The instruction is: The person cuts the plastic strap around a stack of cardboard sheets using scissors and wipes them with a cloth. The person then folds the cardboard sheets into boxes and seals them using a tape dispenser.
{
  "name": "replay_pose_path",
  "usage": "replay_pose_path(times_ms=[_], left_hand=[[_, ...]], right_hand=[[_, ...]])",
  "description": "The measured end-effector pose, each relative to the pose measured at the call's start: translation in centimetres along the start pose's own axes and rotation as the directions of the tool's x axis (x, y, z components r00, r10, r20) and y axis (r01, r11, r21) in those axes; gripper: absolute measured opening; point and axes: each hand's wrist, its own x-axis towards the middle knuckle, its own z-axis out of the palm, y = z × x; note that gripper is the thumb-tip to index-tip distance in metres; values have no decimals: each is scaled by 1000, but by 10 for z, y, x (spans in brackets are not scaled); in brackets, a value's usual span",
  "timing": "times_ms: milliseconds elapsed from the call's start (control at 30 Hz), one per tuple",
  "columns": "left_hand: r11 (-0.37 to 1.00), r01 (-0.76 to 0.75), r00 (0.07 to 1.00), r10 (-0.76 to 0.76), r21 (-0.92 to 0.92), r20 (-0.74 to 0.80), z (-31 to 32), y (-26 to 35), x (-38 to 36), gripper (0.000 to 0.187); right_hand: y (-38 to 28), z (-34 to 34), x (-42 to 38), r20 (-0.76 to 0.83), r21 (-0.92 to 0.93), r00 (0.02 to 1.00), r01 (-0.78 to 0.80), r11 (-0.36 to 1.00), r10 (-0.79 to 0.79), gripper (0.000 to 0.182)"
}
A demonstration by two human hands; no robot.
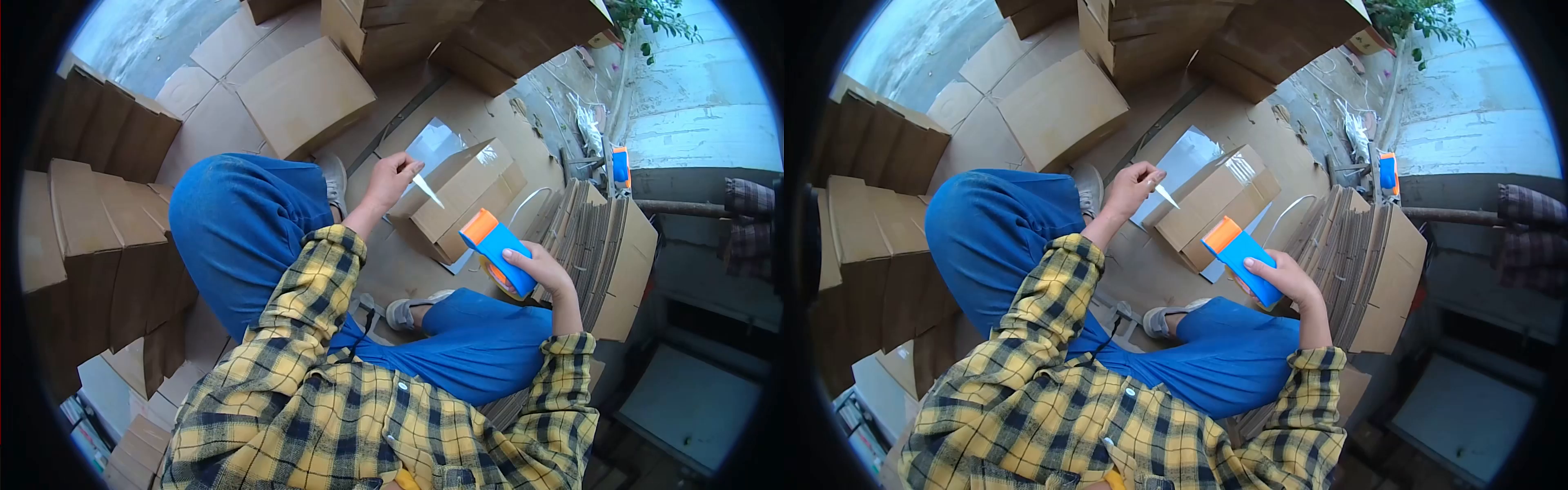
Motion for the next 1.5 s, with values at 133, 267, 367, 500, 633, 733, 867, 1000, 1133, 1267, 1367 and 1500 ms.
replay_pose_path(times_ms=[133, 267, 367, 500, 633, 733, 867, 1000, 1133, 1267, 1367, 1500], left_hand=[[1000, -26, 998, 25, -15, -51, 17, -36, 6, 20], [998, 46, 998, -48, -33, -36, 43, -89, 1, 21], [976, 214, 976, -212, -32, 43, 45, -82, -5, 22], [972, 135, 991, -135, 192, -13, 44, -67, -7, 26], [933, 239, 965, -258, 270, 38, 43, -56, -9, 30], [929, 273, 961, -273, 251, -38, 50, -98, -7, 32], [809, 378, 923, -367, 450, -115, 48, -108, -11, 38], [772, 163, 984, -84, 614, -156, 41, -25, -14, 43], [630, -258, 965, 212, 732, 158, 82, 5, -38, 57], [470, -239, 971, 107, 850, 214, 89, 8, -45, 66], [406, -225, 974, 64, 886, 219, 85, 11, -41, 67], [407, -229, 972, 46, 884, 231, 88, 9, -41, 67]], right_hand=[[7, -3, 12, 34, 18, 997, -74, 997, 74, 55], [31, -4, 35, 11, -4, 994, -111, 994, 111, 55], [20, -4, 31, 96, 41, 985, -145, 989, 141, 54], [27, -2, 36, 29, 5, 994, -106, 994, 105, 51], [21, -1, 32, 103, 80, 984, -154, 985, 146, 50], [29, 1, 32, 87, 81, 987, -139, 987, 132, 50], [34, 0, 33, 52, 95, 994, -100, 990, 95, 50], [41, -4, 40, 106, 91, 988, -127, 988, 117, 61], [35, -4, 34, 103, 59, 992, -85, 995, 78, 61], [43, -7, 36, 144, 80, 984, -117, 990, 105, 61], [41, -9, 32, 118, 93, 992, -62, 994, 51, 62], [57, -4, 39, 40, 37, 998, 37, 999, -38, 55]])
